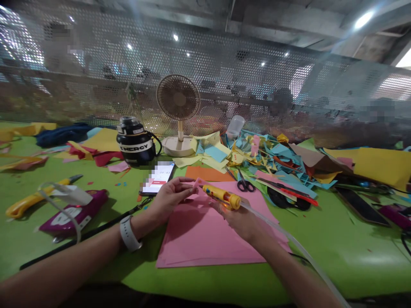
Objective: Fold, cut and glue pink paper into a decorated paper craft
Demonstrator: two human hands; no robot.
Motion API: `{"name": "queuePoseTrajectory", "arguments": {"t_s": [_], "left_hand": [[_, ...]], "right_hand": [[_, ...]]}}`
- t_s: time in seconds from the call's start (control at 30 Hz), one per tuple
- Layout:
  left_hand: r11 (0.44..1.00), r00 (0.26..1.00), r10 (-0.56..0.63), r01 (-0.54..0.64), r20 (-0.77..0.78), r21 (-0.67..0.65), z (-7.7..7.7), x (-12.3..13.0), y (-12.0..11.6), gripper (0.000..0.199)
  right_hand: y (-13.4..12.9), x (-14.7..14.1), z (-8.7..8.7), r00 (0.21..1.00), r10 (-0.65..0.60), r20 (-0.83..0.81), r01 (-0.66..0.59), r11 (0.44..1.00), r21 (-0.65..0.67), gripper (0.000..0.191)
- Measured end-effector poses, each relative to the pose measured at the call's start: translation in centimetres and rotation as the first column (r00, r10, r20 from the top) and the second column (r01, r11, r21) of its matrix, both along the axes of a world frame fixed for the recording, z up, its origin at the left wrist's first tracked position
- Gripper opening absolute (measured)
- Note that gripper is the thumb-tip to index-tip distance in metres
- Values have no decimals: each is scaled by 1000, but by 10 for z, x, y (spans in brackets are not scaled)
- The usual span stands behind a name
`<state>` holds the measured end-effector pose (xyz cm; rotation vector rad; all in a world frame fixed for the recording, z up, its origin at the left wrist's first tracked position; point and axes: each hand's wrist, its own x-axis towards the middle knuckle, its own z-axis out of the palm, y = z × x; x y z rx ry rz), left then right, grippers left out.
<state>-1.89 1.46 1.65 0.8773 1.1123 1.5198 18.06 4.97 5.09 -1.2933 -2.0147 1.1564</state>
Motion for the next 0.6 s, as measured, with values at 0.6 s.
{"name": "queuePoseTrajectory", "arguments": {"t_s": [0.6], "left_hand": [[1000, 1000, 7, -7, -7, 6, 1, 1, 0, 29]], "right_hand": [[-1, 0, 0, 1000, -9, 6, 10, 997, -75, 35]]}}
